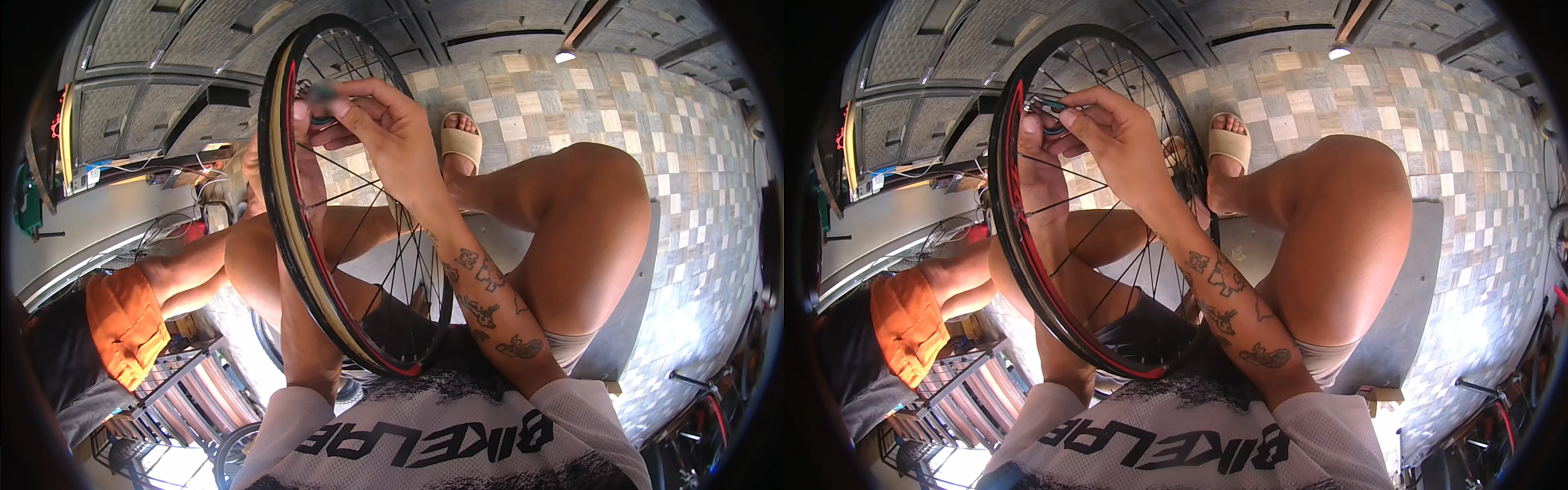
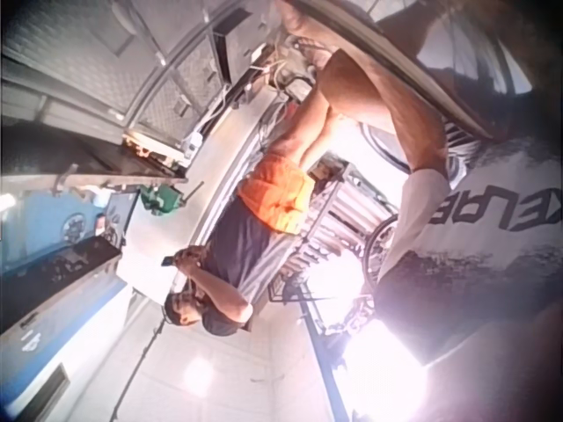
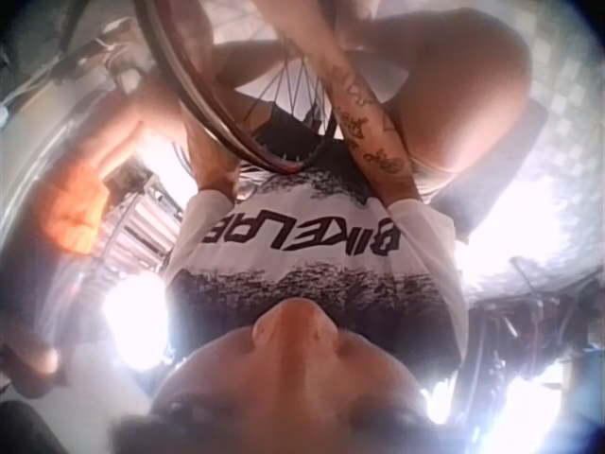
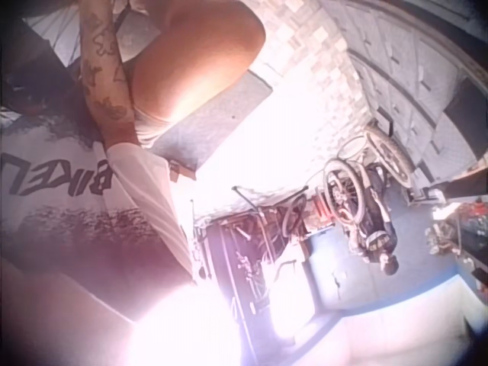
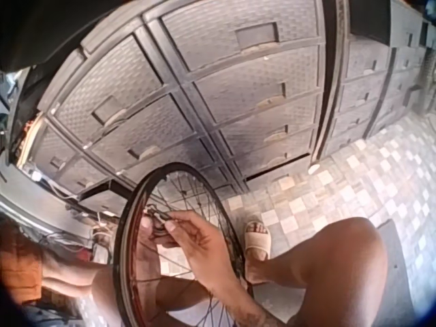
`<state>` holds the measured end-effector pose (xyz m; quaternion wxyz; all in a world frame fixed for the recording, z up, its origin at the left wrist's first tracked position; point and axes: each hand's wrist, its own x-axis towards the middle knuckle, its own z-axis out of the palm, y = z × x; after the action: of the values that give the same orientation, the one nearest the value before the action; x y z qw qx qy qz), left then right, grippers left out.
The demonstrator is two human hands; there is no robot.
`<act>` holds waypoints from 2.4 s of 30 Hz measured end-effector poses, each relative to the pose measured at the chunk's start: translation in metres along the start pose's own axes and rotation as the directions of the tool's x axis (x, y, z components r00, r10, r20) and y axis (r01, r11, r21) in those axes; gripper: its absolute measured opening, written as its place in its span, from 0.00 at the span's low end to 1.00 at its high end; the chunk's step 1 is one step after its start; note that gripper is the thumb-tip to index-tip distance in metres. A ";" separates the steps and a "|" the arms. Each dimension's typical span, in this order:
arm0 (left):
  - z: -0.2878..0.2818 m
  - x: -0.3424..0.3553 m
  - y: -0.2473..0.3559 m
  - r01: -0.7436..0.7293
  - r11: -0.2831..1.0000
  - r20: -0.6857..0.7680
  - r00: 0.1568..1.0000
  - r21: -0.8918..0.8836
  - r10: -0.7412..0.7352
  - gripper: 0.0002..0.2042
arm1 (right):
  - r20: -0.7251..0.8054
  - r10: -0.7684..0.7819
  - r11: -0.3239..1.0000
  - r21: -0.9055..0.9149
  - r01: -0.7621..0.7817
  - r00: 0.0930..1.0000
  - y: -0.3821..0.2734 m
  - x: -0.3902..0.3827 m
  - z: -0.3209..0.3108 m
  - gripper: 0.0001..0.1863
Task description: The person sits on the floor and uses a spoke wrench to adjust the tension of the spokes on a bicycle wheel. They rotate the wheel and tighten individual spoke nipples one at a time.
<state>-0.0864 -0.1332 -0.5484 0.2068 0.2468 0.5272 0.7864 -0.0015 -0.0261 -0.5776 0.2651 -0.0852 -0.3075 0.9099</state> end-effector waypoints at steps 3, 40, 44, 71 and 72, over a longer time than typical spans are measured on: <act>0.007 0.001 -0.001 -0.021 1.000 -0.030 0.999 -0.012 0.020 0.08 | 0.011 -0.024 0.999 0.037 0.024 1.000 -0.001 -0.001 -0.003 0.12; 0.031 0.008 0.015 0.075 0.949 -0.002 0.997 0.307 -0.078 0.10 | 0.127 0.168 0.983 -0.102 -0.155 0.978 -0.019 -0.008 -0.012 0.18; 0.045 0.000 0.018 0.116 0.647 -0.237 0.966 0.754 0.104 0.12 | 0.150 0.119 0.984 -0.148 -0.097 0.981 -0.013 -0.014 -0.011 0.18; 0.009 -0.010 0.003 -0.085 0.996 0.149 0.986 0.025 0.080 0.14 | 0.102 0.061 0.998 -0.015 -0.060 0.993 -0.009 -0.014 -0.014 0.11; 0.010 -0.011 0.002 -0.106 0.992 0.134 0.986 0.066 0.096 0.14 | 0.072 0.038 0.998 -0.042 -0.035 0.997 -0.008 -0.015 -0.013 0.11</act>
<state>-0.0719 -0.1330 -0.5447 0.1913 0.3314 0.5279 0.7583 0.0187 -0.0226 -0.5832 0.2351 -0.0630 -0.3338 0.9107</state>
